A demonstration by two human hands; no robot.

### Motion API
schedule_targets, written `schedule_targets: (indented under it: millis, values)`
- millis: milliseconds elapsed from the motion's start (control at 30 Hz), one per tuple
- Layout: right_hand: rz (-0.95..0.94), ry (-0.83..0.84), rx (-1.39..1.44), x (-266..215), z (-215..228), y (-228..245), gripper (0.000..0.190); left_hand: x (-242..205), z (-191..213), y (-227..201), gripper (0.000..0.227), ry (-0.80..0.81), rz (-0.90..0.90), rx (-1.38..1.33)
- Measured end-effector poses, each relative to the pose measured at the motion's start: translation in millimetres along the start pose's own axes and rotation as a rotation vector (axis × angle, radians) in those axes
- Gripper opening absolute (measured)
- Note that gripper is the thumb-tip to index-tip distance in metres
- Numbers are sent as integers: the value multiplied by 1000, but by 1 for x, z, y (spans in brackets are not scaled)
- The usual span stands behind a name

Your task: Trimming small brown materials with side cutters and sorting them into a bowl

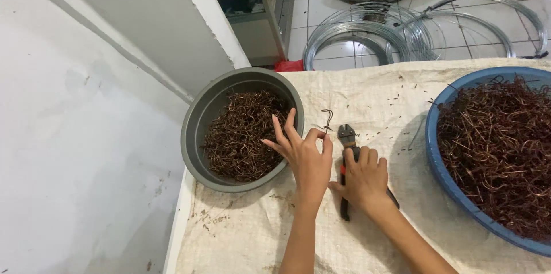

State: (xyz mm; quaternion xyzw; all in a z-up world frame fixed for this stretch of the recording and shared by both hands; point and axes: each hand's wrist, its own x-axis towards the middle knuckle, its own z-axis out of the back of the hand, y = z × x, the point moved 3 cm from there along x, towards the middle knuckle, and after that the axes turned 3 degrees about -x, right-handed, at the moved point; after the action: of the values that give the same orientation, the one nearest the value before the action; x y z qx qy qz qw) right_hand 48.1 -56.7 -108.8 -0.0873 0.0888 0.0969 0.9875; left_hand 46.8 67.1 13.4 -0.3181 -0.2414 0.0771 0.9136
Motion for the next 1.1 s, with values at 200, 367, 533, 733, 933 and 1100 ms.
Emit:
schedule_targets:
  millis: [200, 367, 533, 733, 933, 1100]
  values:
    - [41, -14, 90, 10, -16, -14, 66, -1, -4, 2, 5, 19, 2, -17]
    - [-24, 51, 98, -16, 15, -35, 114, -2, 0, -3, 5, 34, -12, -25]
    - [-130, -106, -5, -17, -37, -44, 136, -1, 7, -7, 14, 16, -59, -75]
    - [-274, -458, -267, -27, -21, -17, 101, -2, 7, -6, 13, 3, -68, -82]
    - [-357, -734, -314, -18, -12, -12, 20, -2, 6, -4, 13, -10, -66, -122]
    - [-309, -849, -377, -12, -17, -21, 30, 0, 8, -3, 12, -14, -78, -110]
